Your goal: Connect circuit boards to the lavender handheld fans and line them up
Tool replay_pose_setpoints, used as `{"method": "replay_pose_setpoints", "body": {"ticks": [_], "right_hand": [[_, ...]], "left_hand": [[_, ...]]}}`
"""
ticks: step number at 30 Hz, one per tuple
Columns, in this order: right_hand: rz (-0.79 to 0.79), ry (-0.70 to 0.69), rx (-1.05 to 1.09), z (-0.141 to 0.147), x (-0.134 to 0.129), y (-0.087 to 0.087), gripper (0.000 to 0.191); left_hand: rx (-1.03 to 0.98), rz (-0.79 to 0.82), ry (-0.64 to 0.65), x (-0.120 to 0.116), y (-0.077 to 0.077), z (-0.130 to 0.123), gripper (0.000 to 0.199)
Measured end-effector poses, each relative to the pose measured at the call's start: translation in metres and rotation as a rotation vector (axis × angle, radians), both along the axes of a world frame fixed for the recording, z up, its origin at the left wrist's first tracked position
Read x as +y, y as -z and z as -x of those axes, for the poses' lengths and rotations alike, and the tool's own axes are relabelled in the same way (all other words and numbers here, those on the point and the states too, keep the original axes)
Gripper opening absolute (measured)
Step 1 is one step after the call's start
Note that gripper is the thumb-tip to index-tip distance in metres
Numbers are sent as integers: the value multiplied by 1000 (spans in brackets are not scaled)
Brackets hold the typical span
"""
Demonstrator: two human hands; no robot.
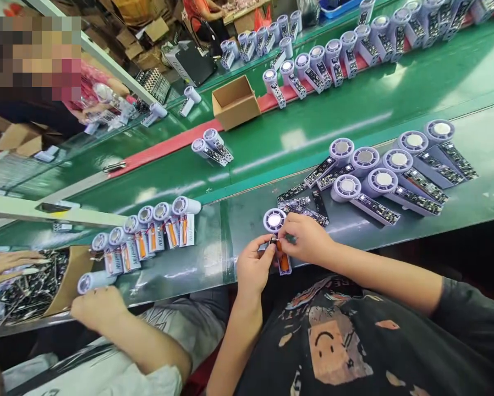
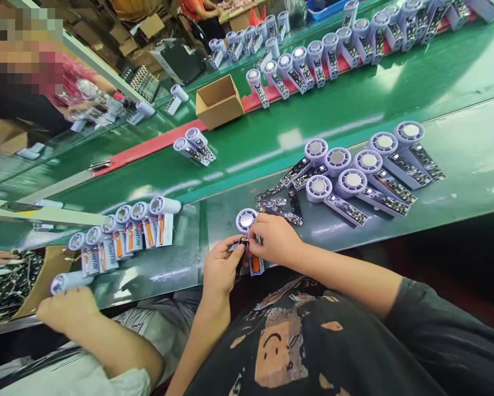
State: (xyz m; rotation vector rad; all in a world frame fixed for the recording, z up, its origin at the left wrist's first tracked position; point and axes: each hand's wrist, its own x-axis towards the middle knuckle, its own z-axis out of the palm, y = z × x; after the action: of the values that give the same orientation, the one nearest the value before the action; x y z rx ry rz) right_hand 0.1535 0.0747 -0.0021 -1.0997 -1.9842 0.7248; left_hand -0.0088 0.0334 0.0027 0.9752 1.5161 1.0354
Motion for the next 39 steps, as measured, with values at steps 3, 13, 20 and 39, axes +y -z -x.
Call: {"method": "replay_pose_setpoints", "body": {"ticks": [3,13,20,39], "right_hand": [[-85,7,-156,2,-1,-5,10],[-273,58,-157,5,-1,3,10],[-442,-1,66,0,-1,11,10],[-225,-72,50,4,3,7,17]], "left_hand": [[41,-66,-9,-2,-1,1,35],[-6,-131,33,-4,6,-1,31],[192,-214,216,-1,-7,3,18],[-158,-37,-29,-1,-7,-1,28]]}}
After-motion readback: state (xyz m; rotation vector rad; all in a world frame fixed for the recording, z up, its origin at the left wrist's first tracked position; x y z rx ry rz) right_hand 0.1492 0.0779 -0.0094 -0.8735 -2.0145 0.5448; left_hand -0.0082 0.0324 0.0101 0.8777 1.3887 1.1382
